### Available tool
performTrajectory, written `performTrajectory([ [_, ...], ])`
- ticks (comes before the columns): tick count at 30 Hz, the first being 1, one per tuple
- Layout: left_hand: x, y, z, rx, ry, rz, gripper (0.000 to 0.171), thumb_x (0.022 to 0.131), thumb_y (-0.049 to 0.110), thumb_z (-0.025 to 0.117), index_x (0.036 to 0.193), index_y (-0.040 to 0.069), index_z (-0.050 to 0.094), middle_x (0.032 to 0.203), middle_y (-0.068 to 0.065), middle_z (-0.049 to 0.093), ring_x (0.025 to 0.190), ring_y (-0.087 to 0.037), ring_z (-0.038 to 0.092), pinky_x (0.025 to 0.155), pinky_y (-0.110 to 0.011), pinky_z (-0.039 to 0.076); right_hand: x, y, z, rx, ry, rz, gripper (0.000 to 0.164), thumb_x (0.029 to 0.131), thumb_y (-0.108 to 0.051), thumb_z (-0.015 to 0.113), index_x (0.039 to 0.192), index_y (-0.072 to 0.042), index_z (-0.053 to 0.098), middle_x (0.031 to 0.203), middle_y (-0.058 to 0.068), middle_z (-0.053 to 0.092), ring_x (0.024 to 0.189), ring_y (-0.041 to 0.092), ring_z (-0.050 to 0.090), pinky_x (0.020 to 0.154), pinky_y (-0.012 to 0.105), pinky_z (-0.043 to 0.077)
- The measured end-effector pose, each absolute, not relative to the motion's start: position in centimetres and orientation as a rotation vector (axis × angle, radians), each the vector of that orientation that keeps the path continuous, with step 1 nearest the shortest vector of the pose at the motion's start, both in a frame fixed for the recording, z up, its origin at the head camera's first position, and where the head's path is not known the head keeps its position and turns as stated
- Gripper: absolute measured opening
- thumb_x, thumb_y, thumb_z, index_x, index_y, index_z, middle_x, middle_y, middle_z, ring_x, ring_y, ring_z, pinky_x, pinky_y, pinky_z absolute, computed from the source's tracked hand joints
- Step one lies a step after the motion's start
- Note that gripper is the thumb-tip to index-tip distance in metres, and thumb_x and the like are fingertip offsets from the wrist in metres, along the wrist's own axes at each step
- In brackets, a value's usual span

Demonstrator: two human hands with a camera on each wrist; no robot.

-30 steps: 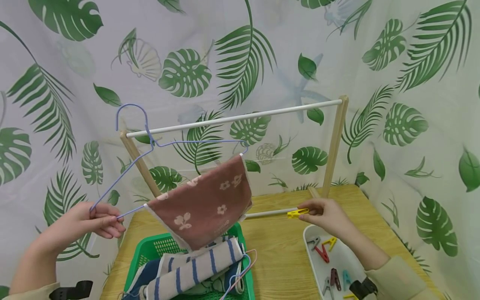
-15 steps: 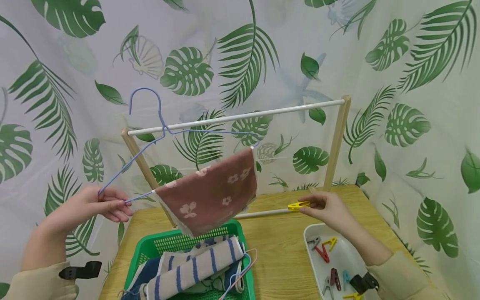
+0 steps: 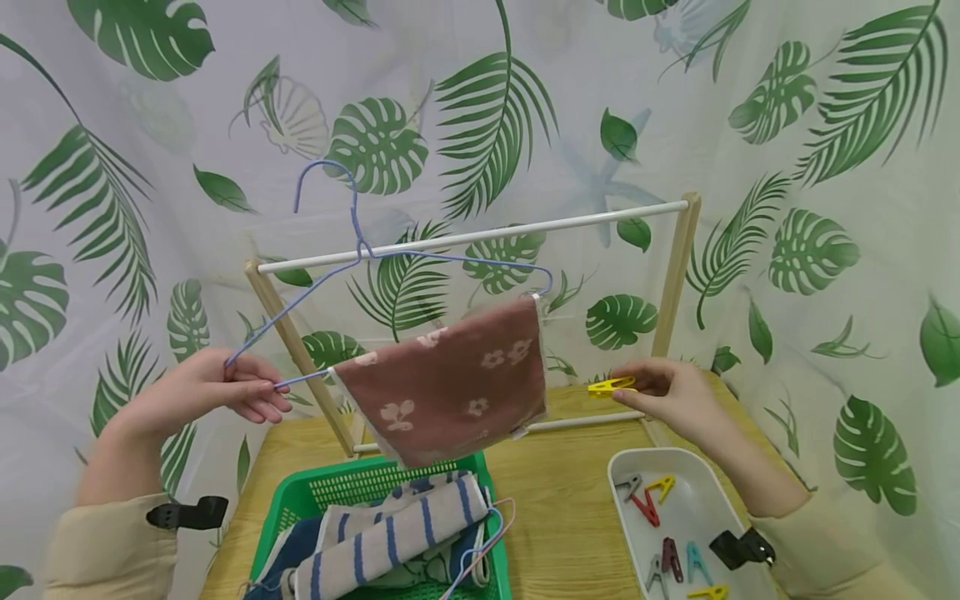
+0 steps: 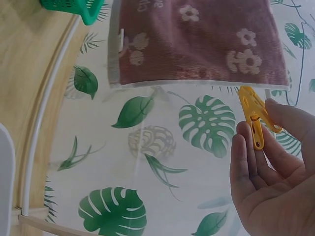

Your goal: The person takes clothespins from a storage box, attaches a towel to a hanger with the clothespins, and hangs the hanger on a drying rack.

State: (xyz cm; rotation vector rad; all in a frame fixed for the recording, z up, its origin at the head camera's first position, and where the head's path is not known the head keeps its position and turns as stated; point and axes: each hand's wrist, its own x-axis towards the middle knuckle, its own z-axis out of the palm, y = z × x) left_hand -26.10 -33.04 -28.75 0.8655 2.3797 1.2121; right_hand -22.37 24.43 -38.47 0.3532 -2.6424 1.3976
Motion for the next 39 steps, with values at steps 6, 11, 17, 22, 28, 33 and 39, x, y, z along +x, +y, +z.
performTrajectory([
  [6, -26.6, -31.4, -29.4, 0.825, 2.357, 1.229, 0.028, 0.112, 0.006, 0.053, 0.118, -0.019, 0.064, 0.101, -0.001, 0.083, 0.092, -0.012, 0.081, 0.081, -0.034, 0.069, -22.4, 25.0, -37.4, 0.319, -2.666, 1.304, 0.032, 0.098, -0.017, 0.079, 0.127, -0.003, 0.075, 0.114, 0.017, 0.077, 0.085, -0.003, 0.068, 0.073, 0.018, 0.060],
  [11, -26.9, -30.2, -30.1, 0.807, 2.326, 1.249, 0.030, 0.111, 0.006, 0.055, 0.119, -0.021, 0.064, 0.101, -0.007, 0.083, 0.092, -0.012, 0.081, 0.081, -0.032, 0.069, -22.6, 25.1, -36.7, 0.323, -2.647, 1.310, 0.035, 0.098, -0.017, 0.080, 0.128, -0.002, 0.074, 0.120, 0.021, 0.076, 0.086, -0.005, 0.068, 0.075, 0.016, 0.060],
  [17, -27.2, -29.2, -31.1, 0.801, 2.288, 1.272, 0.032, 0.111, 0.007, 0.055, 0.121, -0.023, 0.061, 0.104, -0.010, 0.083, 0.092, -0.013, 0.081, 0.082, -0.031, 0.068, -22.5, 25.0, -36.3, 0.341, -2.628, 1.355, 0.034, 0.098, -0.015, 0.080, 0.128, -0.001, 0.073, 0.121, 0.022, 0.076, 0.088, -0.007, 0.070, 0.077, 0.015, 0.061],
  [22, -27.3, -28.6, -32.0, 0.856, 2.259, 1.295, 0.032, 0.111, 0.005, 0.055, 0.121, -0.024, 0.061, 0.102, -0.011, 0.083, 0.090, -0.012, 0.081, 0.080, -0.033, 0.069, -22.5, 24.8, -35.9, 0.366, -2.603, 1.378, 0.034, 0.097, -0.013, 0.080, 0.127, 0.000, 0.073, 0.120, 0.022, 0.076, 0.089, -0.006, 0.071, 0.077, 0.016, 0.062],
  [28, -27.5, -28.2, -32.7, 0.886, 2.246, 1.325, 0.029, 0.111, 0.003, 0.054, 0.119, -0.023, 0.064, 0.101, -0.011, 0.083, 0.090, -0.013, 0.082, 0.079, -0.033, 0.069, -22.5, 24.7, -35.1, 0.372, -2.598, 1.361, 0.034, 0.097, -0.013, 0.080, 0.128, 0.000, 0.073, 0.119, 0.022, 0.076, 0.088, -0.007, 0.070, 0.077, 0.014, 0.061],
  [33, -27.4, -28.0, -33.1, 0.860, 2.255, 1.334, 0.029, 0.110, 0.003, 0.054, 0.119, -0.023, 0.064, 0.099, -0.003, 0.084, 0.090, -0.013, 0.082, 0.079, -0.032, 0.069, -22.5, 24.7, -34.5, 0.382, -2.585, 1.332, 0.034, 0.097, -0.012, 0.080, 0.127, 0.000, 0.074, 0.119, 0.022, 0.076, 0.088, -0.007, 0.070, 0.077, 0.014, 0.061],
  [39, -27.5, -27.9, -33.2, 0.833, 2.251, 1.338, 0.031, 0.111, 0.004, 0.055, 0.121, -0.024, 0.062, 0.098, -0.001, 0.083, 0.090, -0.012, 0.082, 0.078, -0.032, 0.069, -22.5, 24.9, -33.8, 0.372, -2.546, 1.308, 0.033, 0.096, -0.010, 0.081, 0.127, 0.000, 0.074, 0.118, 0.023, 0.076, 0.086, -0.009, 0.068, 0.074, 0.013, 0.060],
])
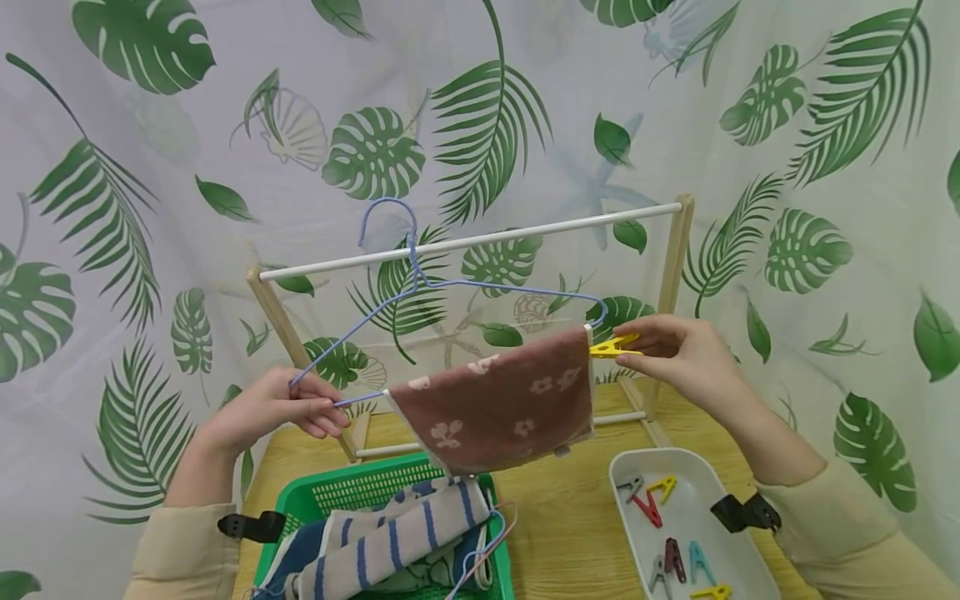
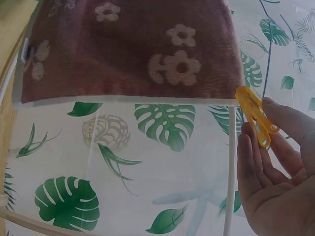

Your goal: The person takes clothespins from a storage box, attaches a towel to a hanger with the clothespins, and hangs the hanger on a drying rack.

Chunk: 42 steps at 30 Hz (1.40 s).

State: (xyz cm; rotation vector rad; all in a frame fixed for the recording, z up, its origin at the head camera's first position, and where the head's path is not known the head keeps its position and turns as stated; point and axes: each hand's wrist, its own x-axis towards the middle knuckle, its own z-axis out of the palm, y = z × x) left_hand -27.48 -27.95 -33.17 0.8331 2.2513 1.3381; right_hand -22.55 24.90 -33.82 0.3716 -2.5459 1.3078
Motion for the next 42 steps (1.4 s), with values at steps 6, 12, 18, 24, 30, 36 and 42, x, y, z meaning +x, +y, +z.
performTrajectory([
  [6, -27.7, -27.9, -32.9, 0.792, 2.258, 1.309, 0.032, 0.110, 0.007, 0.057, 0.122, -0.022, 0.063, 0.099, -0.002, 0.084, 0.089, -0.013, 0.081, 0.079, -0.031, 0.069, -22.8, 25.0, -33.5, 0.398, -2.504, 1.303, 0.034, 0.095, -0.008, 0.081, 0.126, 0.001, 0.074, 0.116, 0.024, 0.077, 0.085, -0.009, 0.069, 0.072, 0.013, 0.060],
  [12, -27.9, -27.6, -33.0, 0.789, 2.253, 1.304, 0.032, 0.110, 0.008, 0.058, 0.122, -0.022, 0.063, 0.099, -0.003, 0.083, 0.089, -0.013, 0.082, 0.079, -0.031, 0.069, -22.8, 24.9, -33.4, 0.419, -2.504, 1.246, 0.034, 0.093, -0.008, 0.084, 0.124, 0.001, 0.074, 0.113, 0.023, 0.078, 0.085, -0.010, 0.068, 0.071, 0.012, 0.059],
  [18, -27.9, -27.4, -33.1, 0.807, 2.232, 1.323, 0.031, 0.110, 0.007, 0.057, 0.121, -0.022, 0.064, 0.098, -0.003, 0.083, 0.088, -0.013, 0.082, 0.078, -0.032, 0.069, -22.8, 24.6, -33.3, 0.441, -2.511, 1.147, 0.032, 0.091, -0.009, 0.086, 0.120, -0.002, 0.076, 0.111, 0.020, 0.078, 0.084, -0.011, 0.066, 0.072, 0.010, 0.058],
  [24, -27.7, -27.3, -33.0, 0.829, 2.226, 1.329, 0.030, 0.110, 0.005, 0.057, 0.120, -0.023, 0.063, 0.098, -0.005, 0.083, 0.088, -0.012, 0.081, 0.078, -0.032, 0.069, -22.9, 24.6, -33.2, 0.479, -2.489, 1.065, 0.034, 0.089, -0.008, 0.087, 0.120, -0.001, 0.077, 0.108, 0.017, 0.079, 0.084, -0.013, 0.064, 0.073, 0.008, 0.055],
  [30, -27.6, -27.3, -32.9, 0.845, 2.227, 1.325, 0.032, 0.110, 0.005, 0.057, 0.122, -0.024, 0.063, 0.098, -0.004, 0.083, 0.088, -0.011, 0.081, 0.078, -0.032, 0.069, -23.0, 24.7, -33.0, 0.479, -2.515, 0.979, 0.032, 0.087, -0.009, 0.089, 0.116, -0.003, 0.077, 0.104, 0.014, 0.080, 0.084, -0.004, 0.067, 0.072, 0.009, 0.055],
  [36, -27.9, -27.5, -33.2, 0.859, 2.233, 1.316, 0.032, 0.110, 0.005, 0.057, 0.124, -0.023, 0.063, 0.097, 0.001, 0.083, 0.088, -0.012, 0.081, 0.078, -0.034, 0.069, -22.9, 24.8, -32.7, 0.509, -2.490, 0.922, 0.032, 0.085, -0.011, 0.090, 0.116, -0.006, 0.079, 0.105, 0.011, 0.080, 0.084, 0.001, 0.069, 0.073, 0.009, 0.055],
  [42, -28.0, -27.5, -33.4, 0.875, 2.236, 1.314, 0.033, 0.110, 0.006, 0.057, 0.126, -0.022, 0.064, 0.097, 0.002, 0.083, 0.088, -0.012, 0.081, 0.078, -0.036, 0.069, -22.9, 24.8, -32.6, 0.537, -2.469, 0.934, 0.035, 0.085, -0.007, 0.090, 0.118, -0.003, 0.078, 0.103, 0.011, 0.080, 0.084, -0.006, 0.067, 0.074, 0.005, 0.053],
])
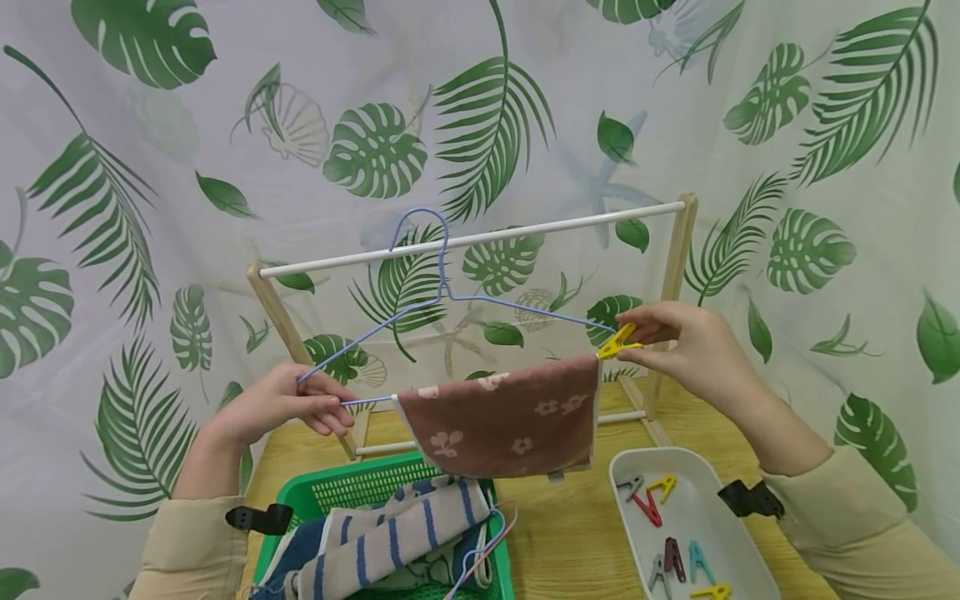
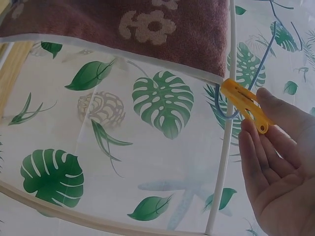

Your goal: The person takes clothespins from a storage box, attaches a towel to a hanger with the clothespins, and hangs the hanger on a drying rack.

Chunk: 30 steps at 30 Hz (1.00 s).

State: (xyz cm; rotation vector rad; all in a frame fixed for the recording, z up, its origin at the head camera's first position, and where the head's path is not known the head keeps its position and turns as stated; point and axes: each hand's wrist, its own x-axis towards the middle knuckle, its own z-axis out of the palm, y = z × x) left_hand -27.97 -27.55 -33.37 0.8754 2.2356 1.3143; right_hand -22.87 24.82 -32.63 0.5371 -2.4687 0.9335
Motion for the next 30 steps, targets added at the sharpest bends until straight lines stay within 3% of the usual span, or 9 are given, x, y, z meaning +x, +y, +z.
performTrajectory([
  [14, -27.9, -27.1, -32.9, 0.941, 2.223, 1.331, 0.034, 0.110, 0.004, 0.057, 0.128, -0.024, 0.062, 0.099, 0.001, 0.083, 0.088, -0.012, 0.081, 0.076, -0.035, 0.069, -22.9, 25.3, -31.9, 0.597, -2.452, 0.757, 0.026, 0.075, -0.004, 0.096, 0.096, -0.009, 0.081, 0.086, 0.002, 0.080, 0.072, 0.001, 0.069, 0.065, 0.011, 0.055],
  [23, -28.1, -26.8, -32.8, 0.995, 2.189, 1.339, 0.031, 0.109, 0.002, 0.057, 0.127, -0.023, 0.064, 0.100, 0.002, 0.083, 0.091, -0.013, 0.082, 0.078, -0.034, 0.069, -22.6, 25.7, -31.3, 0.675, -2.524, 0.656, 0.017, 0.076, -0.010, 0.095, 0.085, -0.013, 0.082, 0.078, -0.005, 0.079, 0.067, -0.003, 0.065, 0.058, 0.018, 0.054],
  [30, -28.0, -26.7, -32.9, 0.959, 2.223, 1.344, 0.032, 0.109, 0.003, 0.057, 0.127, -0.022, 0.064, 0.099, 0.000, 0.083, 0.090, -0.014, 0.082, 0.078, -0.035, 0.069, -22.4, 25.8, -30.9, 0.803, -2.535, 0.685, 0.020, 0.076, -0.001, 0.093, 0.084, -0.015, 0.082, 0.080, -0.008, 0.079, 0.069, -0.005, 0.066, 0.058, 0.018, 0.057],
])
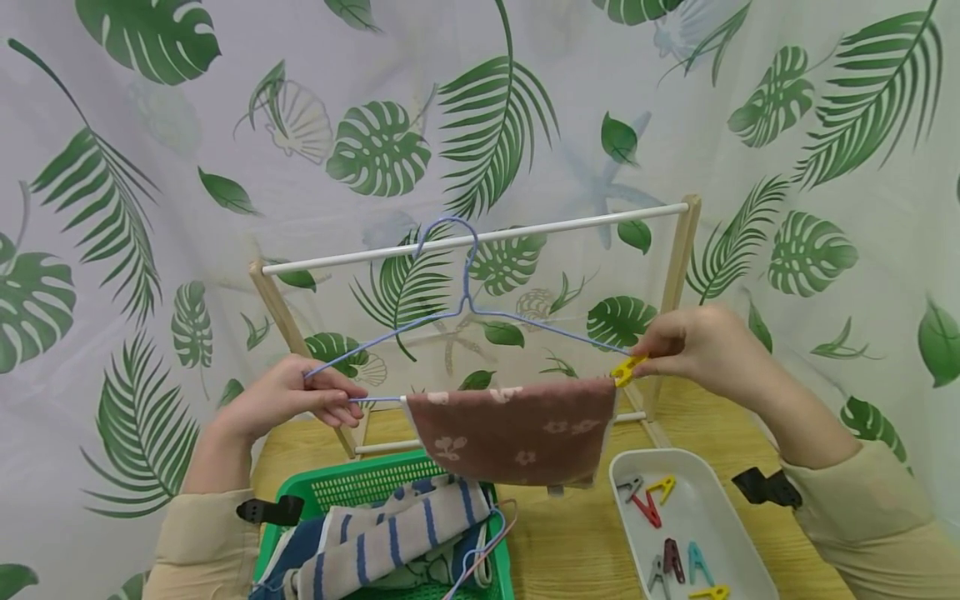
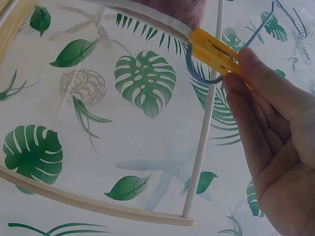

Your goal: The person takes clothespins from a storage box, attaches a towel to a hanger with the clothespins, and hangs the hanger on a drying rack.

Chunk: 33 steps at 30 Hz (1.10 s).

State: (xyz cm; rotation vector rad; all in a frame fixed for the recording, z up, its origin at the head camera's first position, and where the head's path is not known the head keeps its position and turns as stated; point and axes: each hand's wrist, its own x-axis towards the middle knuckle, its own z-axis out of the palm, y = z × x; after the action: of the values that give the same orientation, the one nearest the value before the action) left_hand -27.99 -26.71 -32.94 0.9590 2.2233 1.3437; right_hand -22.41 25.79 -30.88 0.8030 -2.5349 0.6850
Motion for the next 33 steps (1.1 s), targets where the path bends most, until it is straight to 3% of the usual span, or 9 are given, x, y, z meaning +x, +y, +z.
performTrajectory([
  [10, -27.8, -26.7, -33.2, 0.945, 2.275, 1.368, 0.030, 0.109, 0.003, 0.057, 0.123, -0.022, 0.066, 0.097, 0.002, 0.083, 0.088, -0.014, 0.082, 0.077, -0.034, 0.069, -22.2, 25.3, -31.6, 0.925, -2.419, 0.502, 0.025, 0.071, -0.001, 0.095, 0.088, -0.014, 0.083, 0.082, -0.008, 0.077, 0.070, 0.006, 0.071, 0.060, 0.020, 0.060],
  [15, -27.8, -26.8, -33.5, 0.957, 2.285, 1.400, 0.029, 0.110, 0.000, 0.054, 0.121, -0.023, 0.067, 0.097, 0.005, 0.083, 0.087, -0.012, 0.081, 0.077, -0.033, 0.069, -22.0, 24.8, -31.7, 0.982, -2.304, 0.431, 0.027, 0.067, -0.001, 0.097, 0.086, -0.015, 0.083, 0.081, -0.007, 0.076, 0.067, 0.005, 0.067, 0.057, 0.018, 0.057],
  [22, -27.8, -26.8, -33.7, 0.979, 2.282, 1.431, 0.027, 0.110, -0.002, 0.052, 0.119, -0.023, 0.067, 0.098, 0.007, 0.082, 0.086, -0.012, 0.081, 0.075, -0.032, 0.069, -21.9, 24.7, -31.9, 0.978, -2.348, 0.463, 0.026, 0.070, -0.001, 0.096, 0.084, -0.017, 0.082, 0.081, -0.010, 0.077, 0.068, 0.002, 0.067, 0.057, 0.017, 0.057],
  [28, -27.9, -26.7, -33.8, 0.986, 2.265, 1.448, 0.028, 0.110, -0.002, 0.052, 0.119, -0.025, 0.066, 0.096, 0.006, 0.083, 0.085, -0.013, 0.082, 0.074, -0.033, 0.069, -21.7, 24.4, -32.2, 1.031, -2.374, 0.454, 0.026, 0.075, 0.001, 0.092, 0.092, -0.016, 0.082, 0.089, -0.008, 0.078, 0.074, 0.005, 0.071, 0.063, 0.020, 0.062],
  [33, -27.8, -26.7, -33.8, 0.994, 2.269, 1.441, 0.027, 0.109, -0.002, 0.053, 0.119, -0.024, 0.066, 0.096, 0.006, 0.083, 0.084, -0.012, 0.082, 0.074, -0.032, 0.069, -21.8, 24.2, -32.4, 1.018, -2.361, 0.463, 0.034, 0.074, 0.003, 0.093, 0.103, -0.010, 0.082, 0.095, -0.001, 0.080, 0.077, 0.011, 0.075, 0.066, 0.025, 0.064],
])
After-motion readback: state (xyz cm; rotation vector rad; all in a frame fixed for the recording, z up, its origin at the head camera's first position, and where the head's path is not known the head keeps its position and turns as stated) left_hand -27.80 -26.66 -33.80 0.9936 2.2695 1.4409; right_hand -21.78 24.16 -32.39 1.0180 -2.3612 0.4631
